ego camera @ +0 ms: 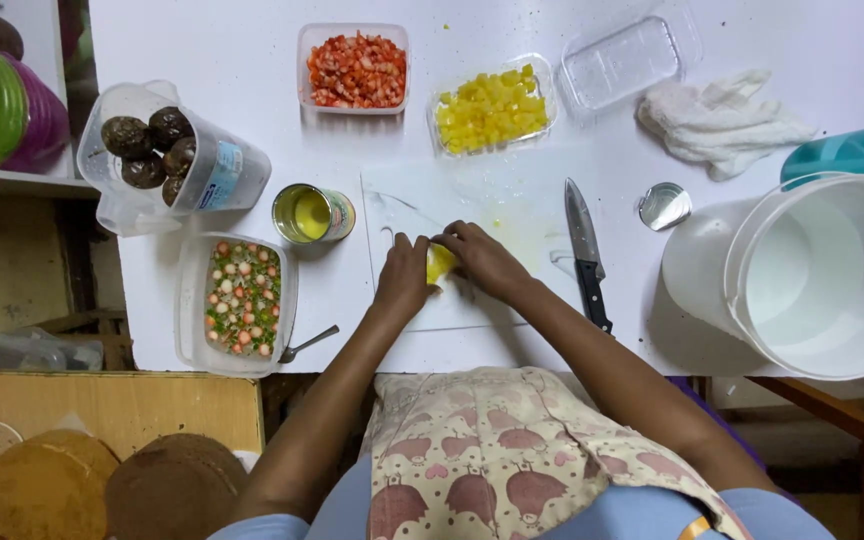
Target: Dicing pineapple and slicing passion fruit on a cutting board in a kitchen setting
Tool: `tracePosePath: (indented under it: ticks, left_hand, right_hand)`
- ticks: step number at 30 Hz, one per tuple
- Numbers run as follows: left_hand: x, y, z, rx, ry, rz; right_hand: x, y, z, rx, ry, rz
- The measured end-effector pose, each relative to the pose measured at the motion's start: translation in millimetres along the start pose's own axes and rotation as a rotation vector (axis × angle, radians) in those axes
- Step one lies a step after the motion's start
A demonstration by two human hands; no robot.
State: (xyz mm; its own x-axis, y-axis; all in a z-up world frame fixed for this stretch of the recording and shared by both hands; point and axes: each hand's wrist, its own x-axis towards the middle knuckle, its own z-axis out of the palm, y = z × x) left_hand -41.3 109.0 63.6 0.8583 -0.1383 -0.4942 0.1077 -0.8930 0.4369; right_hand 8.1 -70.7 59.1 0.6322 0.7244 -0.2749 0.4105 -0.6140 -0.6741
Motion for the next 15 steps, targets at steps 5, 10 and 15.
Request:
tracePosePath:
  ticks: [5, 10, 15]
  left_hand:
    - [-9, -6, 40, -0.171, 0.253, 0.081]
    - [0, -16, 68, -0.203, 0.354, 0.130]
    - [3, -8, 55, -0.273, 0.290, 0.130]
  right_hand:
    - [24, 32, 78, -0.200, 0.082, -0.024]
    - [24, 34, 85, -0.242, 0.122, 0.000]
    - [21, 26, 71, -0.237, 0.136, 0.068]
